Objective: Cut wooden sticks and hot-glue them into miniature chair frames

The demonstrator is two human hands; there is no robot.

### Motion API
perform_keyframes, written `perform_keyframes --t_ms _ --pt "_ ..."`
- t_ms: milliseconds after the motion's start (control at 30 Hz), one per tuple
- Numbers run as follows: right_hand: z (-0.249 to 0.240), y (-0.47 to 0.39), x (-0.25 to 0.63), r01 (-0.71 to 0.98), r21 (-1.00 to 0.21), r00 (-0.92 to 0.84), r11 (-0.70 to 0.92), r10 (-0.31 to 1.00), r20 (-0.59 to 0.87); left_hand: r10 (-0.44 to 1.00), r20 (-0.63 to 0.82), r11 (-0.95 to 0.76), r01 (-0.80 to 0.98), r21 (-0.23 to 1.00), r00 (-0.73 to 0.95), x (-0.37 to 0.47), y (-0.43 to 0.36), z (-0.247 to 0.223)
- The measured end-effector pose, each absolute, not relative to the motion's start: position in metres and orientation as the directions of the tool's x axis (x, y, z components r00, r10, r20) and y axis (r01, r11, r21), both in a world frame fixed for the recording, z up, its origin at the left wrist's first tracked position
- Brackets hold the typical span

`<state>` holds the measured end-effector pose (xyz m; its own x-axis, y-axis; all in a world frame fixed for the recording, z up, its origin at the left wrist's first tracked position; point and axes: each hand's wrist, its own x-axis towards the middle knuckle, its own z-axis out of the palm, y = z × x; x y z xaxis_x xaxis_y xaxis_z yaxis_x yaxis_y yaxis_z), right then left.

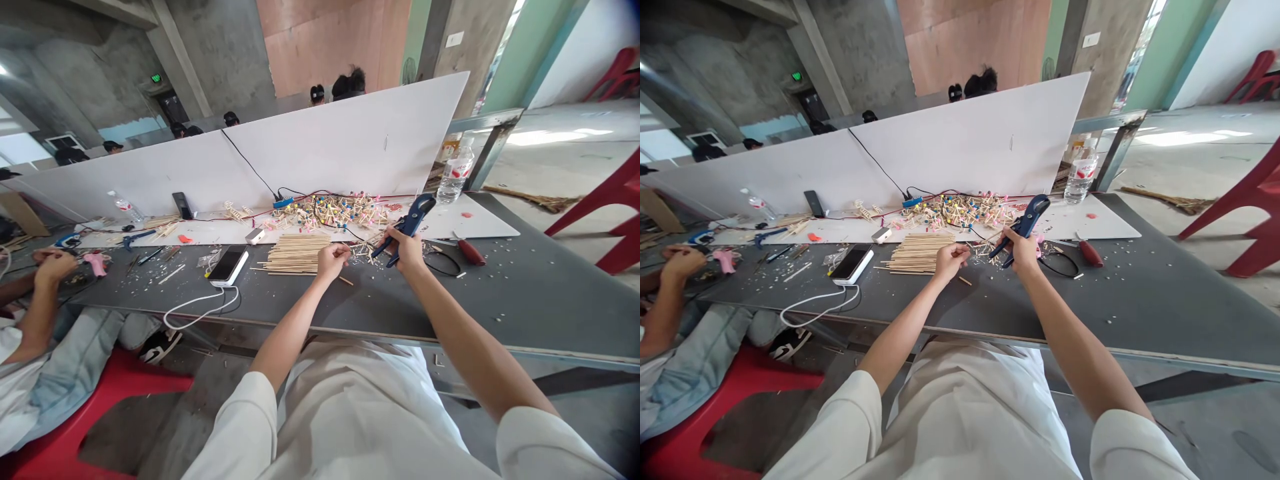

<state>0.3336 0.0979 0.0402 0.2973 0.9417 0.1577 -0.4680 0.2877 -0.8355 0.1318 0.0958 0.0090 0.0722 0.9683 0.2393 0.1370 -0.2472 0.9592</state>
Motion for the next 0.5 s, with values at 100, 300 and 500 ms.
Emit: perform_keyframes --t_ms 100,300,500 --pt "0.04 0.102 0.34 -0.471 -0.821 0.366 0.323 0.918 0.151 0.961 0.278 -0.265 0.24 0.934 -0.019 0.13 0.097 0.007" --pt "0.04 0.102 0.341 -0.404 -0.836 0.402 0.37 0.893 0.201 0.853 0.481 -0.523 0.328 0.787 0.204 0.125 0.099 0.008" --pt "0.041 0.099 0.336 -0.392 -0.855 0.384 0.34 0.905 0.184 0.811 0.562 -0.531 0.61 0.588 0.165 0.121 0.098 0.014"
